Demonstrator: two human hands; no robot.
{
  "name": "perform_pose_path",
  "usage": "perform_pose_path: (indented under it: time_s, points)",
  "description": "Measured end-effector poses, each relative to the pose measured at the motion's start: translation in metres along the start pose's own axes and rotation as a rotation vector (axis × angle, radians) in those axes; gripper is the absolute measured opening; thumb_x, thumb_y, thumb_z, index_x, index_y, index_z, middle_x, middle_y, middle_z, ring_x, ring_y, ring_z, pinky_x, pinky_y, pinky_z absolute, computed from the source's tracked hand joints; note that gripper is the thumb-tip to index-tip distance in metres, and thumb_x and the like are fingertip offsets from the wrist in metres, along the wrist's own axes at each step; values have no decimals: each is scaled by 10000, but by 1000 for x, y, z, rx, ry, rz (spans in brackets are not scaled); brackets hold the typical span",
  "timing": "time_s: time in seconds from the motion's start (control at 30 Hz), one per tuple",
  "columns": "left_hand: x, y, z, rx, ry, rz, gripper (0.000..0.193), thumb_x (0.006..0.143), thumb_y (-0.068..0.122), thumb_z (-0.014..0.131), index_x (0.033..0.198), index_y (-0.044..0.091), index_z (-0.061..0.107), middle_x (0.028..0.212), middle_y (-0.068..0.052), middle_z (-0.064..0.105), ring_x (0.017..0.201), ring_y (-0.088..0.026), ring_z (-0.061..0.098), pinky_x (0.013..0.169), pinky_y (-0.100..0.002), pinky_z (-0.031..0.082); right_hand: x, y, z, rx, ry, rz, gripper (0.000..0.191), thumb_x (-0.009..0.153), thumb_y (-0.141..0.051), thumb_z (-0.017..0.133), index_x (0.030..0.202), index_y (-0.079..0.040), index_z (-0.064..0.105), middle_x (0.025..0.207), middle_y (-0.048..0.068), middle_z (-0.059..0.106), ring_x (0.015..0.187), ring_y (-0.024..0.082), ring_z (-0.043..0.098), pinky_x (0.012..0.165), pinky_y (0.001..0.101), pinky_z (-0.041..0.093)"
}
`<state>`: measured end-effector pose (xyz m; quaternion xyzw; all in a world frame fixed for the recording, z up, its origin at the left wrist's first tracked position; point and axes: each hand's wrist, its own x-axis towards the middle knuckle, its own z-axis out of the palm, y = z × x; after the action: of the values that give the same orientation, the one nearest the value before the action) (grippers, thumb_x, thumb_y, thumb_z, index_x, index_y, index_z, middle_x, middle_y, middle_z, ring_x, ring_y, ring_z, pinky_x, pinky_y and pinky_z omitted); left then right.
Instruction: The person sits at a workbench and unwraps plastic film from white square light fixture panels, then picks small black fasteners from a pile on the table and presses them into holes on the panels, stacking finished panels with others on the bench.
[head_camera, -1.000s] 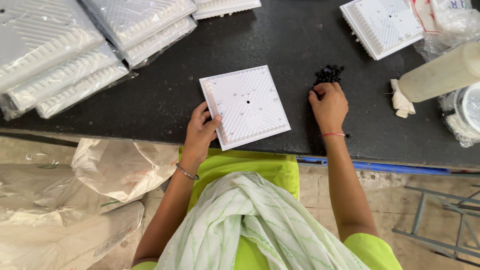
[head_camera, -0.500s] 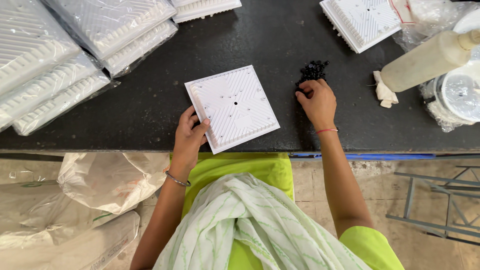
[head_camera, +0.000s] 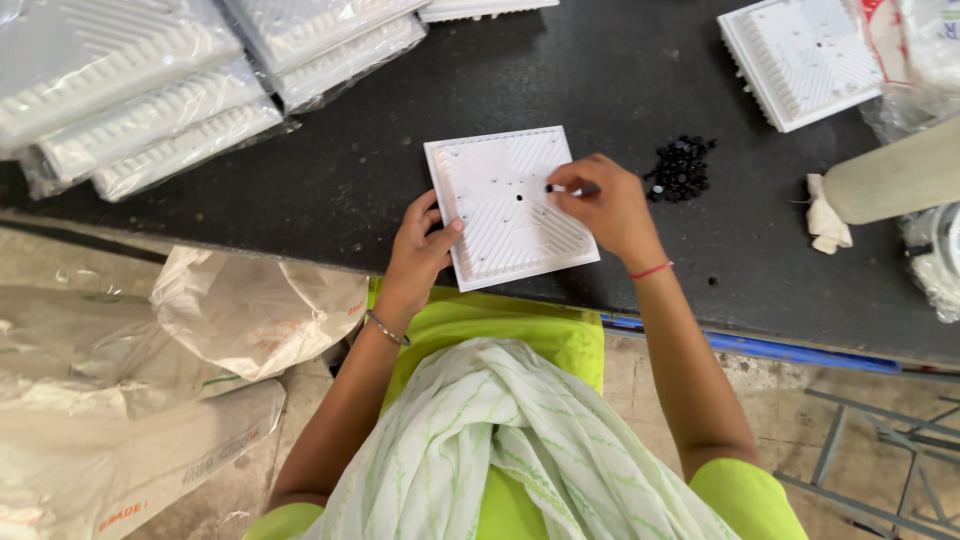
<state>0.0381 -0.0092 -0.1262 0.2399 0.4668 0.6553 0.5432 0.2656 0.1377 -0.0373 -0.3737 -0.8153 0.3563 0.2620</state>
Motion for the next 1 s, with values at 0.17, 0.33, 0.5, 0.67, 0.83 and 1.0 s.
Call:
perform_pose_path:
  time_s: [0.17,0.33,0.5,0.67,0.83,1.0]
  points:
    - [2,-3,1,-20,-5,9,645,955,132,691,1506,17,377,1273,-134,590,1067,-157,651,850,-355,616,17,-29,16,-105,-144,-25,217,827,-92,818,1039,-126,790,1035,56,708,896,167,724,785,296,616]
    - [1,-3,0,-22,-18,11,668,954,155,698,1513,22,358,1281,-135,579,1068,-154,648,838,-355,619,22,-32,18,-166,-173,-31,216,812,-97,819,1023,-135,793,1029,53,713,883,172,730,789,301,622]
    - [1,-3,0,-8,-26,11,671,954,162,696,1514,22,353,1291,-137,573,1068,-155,654,831,-350,625,22,-30,18,-188,-182,-14,212,812,-99,824,1018,-137,797,1029,49,714,883,175,725,784,311,617]
    - [1,-2,0,-2,-28,14,678,956,169,694,1519,21,346,1294,-139,579,1065,-152,657,810,-341,618,22,-34,17,-229,-203,-22,221,808,-100,825,1024,-136,795,1038,50,717,892,181,731,780,312,614]
    - [1,-2,0,16,-23,14,688,951,174,692,1523,21,341,1289,-137,584,1066,-145,658,809,-340,625,34,-37,-1,-180,-254,6,420,784,-161,852,1182,-132,721,1150,52,699,985,196,731,809,317,620]
    - [0,-1,0,30,-17,16,678,959,174,688,1523,16,348,1292,-137,585,1061,-147,656,821,-338,620,76,-31,-15,-437,-377,31,1006,644,-290,965,1506,-184,457,1538,154,410,1365,372,462,1064,468,442]
